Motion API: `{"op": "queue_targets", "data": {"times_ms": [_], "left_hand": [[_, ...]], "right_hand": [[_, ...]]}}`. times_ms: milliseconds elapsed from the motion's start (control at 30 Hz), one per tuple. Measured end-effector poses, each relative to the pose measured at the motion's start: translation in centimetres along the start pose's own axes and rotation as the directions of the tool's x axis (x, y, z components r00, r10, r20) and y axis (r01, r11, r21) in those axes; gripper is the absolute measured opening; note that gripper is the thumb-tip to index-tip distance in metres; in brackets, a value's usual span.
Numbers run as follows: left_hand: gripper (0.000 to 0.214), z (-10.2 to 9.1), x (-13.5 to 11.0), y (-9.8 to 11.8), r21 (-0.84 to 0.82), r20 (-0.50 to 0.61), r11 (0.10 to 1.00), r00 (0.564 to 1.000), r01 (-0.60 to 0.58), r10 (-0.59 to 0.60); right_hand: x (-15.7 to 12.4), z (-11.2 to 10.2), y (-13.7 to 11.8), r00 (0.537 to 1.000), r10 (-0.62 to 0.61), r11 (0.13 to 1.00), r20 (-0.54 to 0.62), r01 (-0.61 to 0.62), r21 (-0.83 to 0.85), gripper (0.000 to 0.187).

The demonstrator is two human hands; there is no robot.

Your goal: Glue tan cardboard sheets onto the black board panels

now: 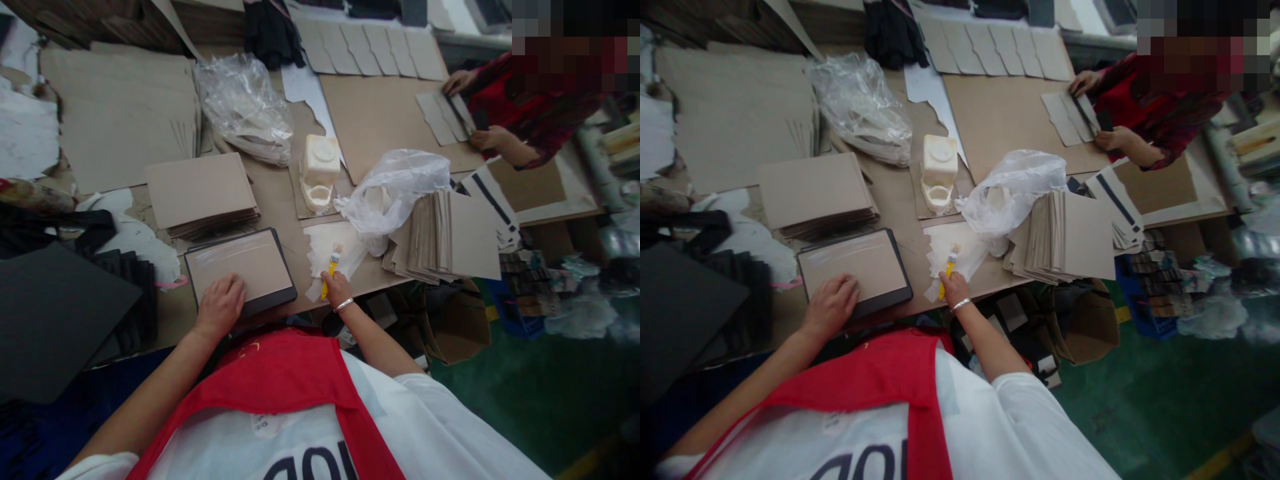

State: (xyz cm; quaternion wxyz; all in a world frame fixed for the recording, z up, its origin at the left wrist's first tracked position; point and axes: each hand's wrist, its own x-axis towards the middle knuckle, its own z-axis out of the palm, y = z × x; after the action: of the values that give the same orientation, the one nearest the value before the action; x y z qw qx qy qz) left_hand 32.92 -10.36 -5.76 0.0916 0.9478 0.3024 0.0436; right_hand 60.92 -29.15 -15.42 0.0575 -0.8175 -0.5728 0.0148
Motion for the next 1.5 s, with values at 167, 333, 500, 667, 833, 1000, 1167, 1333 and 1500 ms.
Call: {"op": "queue_targets", "data": {"times_ms": [167, 333, 500, 667, 833, 1000, 1167, 1333, 1500], "left_hand": [[0.03, -0.5, 0.4, 0.1, -0.03, 0.051, 1.0, 0.999, -0.01, 0.012], [0.032, -0.8, 0.7, 0.1, -0.045, 0.07, 0.999, 0.998, -0.001, 0.004], [0.031, -0.9, 0.5, -0.2, -0.062, 0.085, 0.998, 0.996, 0.017, -0.012], [0.034, -1.5, 0.8, 0.3, -0.144, 0.053, 0.99, 0.999, 0.01, -0.003], [0.035, -1.8, 3.3, 3.1, -0.428, 0.033, 0.903, 0.998, -0.029, 0.048], [0.054, -0.9, 6.9, 6.8, -0.784, 0.194, 0.611, 0.978, 0.108, 0.076], [0.038, -0.5, 9.1, 8.4, -0.874, 0.484, 0.136, 0.861, 0.466, 0.157], [0.029, -1.5, 9.2, 7.7, -0.821, 0.57, 0.012, 0.819, 0.57, 0.068], [0.025, -3.4, 7.7, 3.0, -0.761, 0.629, 0.135, 0.773, 0.634, -0.082]], "right_hand": [[-0.1, -0.4, 0.1, 0.997, 0.076, 0.996, -0.017, -0.075, 0.051, 0.02], [0.0, -0.4, -0.4, 1.0, 0.022, 1.0, 0.008, -0.022, 0.018, 0.021], [-0.7, 0.0, -0.6, 0.999, 0.04, 0.999, 0.029, -0.04, 0.005, 0.022], [-1.0, -1.4, -0.9, 0.996, 0.068, 0.99, -0.05, -0.061, 0.13, 0.02], [0.4, -3.7, -1.9, 0.992, 0.105, 0.972, -0.07, -0.087, 0.218, 0.023], [2.3, -6.8, -4.1, 0.986, 0.118, 0.919, -0.12, -0.063, 0.389, 0.02], [4.3, -11.9, -7.0, 0.961, 0.213, 0.767, -0.179, -0.051, 0.64, 0.016], [6.5, -13.7, -8.0, 0.978, 0.073, 0.807, -0.194, 0.056, 0.588, 0.032], [10.0, -11.8, -8.6, 0.968, 0.061, 0.877, -0.243, 0.064, 0.475, 0.018]]}}
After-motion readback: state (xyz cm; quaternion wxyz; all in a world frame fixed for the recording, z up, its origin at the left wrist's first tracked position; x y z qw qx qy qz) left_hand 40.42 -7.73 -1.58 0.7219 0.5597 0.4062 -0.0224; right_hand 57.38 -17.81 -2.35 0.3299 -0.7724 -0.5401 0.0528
